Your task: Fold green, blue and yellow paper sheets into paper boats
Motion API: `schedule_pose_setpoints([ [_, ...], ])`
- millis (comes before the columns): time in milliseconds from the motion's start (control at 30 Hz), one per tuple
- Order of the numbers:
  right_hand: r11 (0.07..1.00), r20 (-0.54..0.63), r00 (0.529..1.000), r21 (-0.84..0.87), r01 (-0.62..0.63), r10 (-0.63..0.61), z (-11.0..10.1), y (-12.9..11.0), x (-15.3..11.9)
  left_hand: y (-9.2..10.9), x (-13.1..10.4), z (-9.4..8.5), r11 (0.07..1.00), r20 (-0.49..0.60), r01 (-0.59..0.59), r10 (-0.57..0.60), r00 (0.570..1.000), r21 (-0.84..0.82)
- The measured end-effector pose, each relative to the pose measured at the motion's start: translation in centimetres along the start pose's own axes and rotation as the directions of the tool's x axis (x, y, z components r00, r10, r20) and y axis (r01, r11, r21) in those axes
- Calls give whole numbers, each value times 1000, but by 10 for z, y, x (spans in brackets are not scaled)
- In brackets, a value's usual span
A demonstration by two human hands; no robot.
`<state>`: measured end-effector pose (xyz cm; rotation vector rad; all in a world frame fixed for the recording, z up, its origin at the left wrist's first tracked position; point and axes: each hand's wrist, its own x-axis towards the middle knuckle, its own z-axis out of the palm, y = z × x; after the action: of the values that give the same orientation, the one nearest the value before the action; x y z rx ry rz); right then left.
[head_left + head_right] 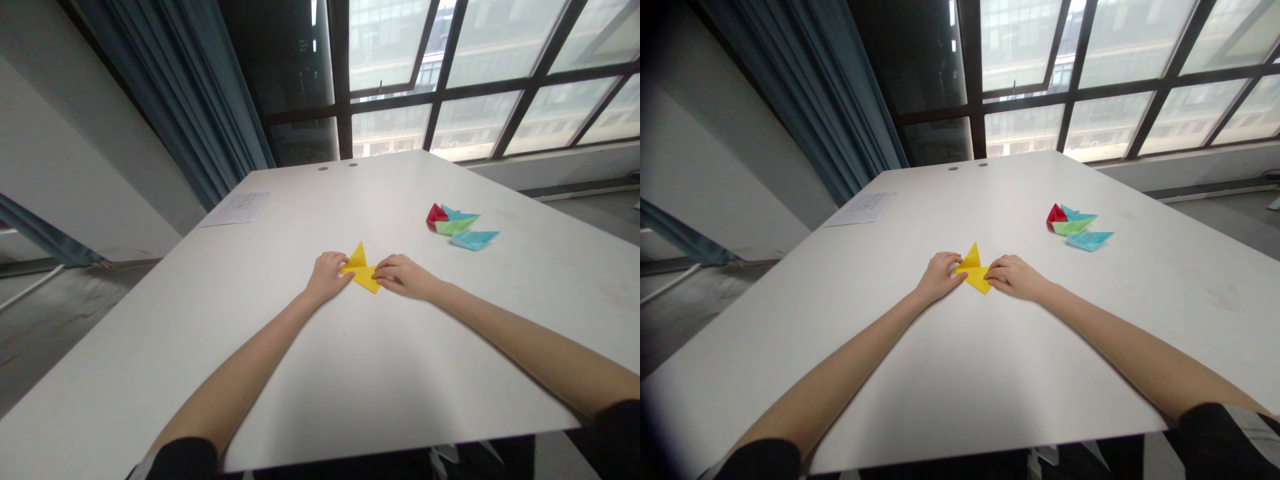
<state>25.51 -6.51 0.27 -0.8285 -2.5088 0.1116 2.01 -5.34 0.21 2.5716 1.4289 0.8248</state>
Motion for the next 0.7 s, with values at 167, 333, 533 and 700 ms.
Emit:
schedule_pose_setpoints([
  [167, 1000, 9, 1000, -7, -4, 5, 0, 1, 0, 2, 0, -3, 995, -6, -41, 41, 999, -91],
  [333, 1000, 18, 1000, -8, -9, 9, 0, 1, 0, 7, -3, -7, 989, -9, -66, 66, 998, -129],
  [533, 998, 17, 998, 12, -64, 64, 0, -2, 1, 13, -4, -7, 978, 150, -207, 200, 968, 28],
  [700, 993, -1, 994, 43, -108, 108, 1, 0, 1, 28, -4, -4, 972, 145, -195, 175, 974, 130],
])
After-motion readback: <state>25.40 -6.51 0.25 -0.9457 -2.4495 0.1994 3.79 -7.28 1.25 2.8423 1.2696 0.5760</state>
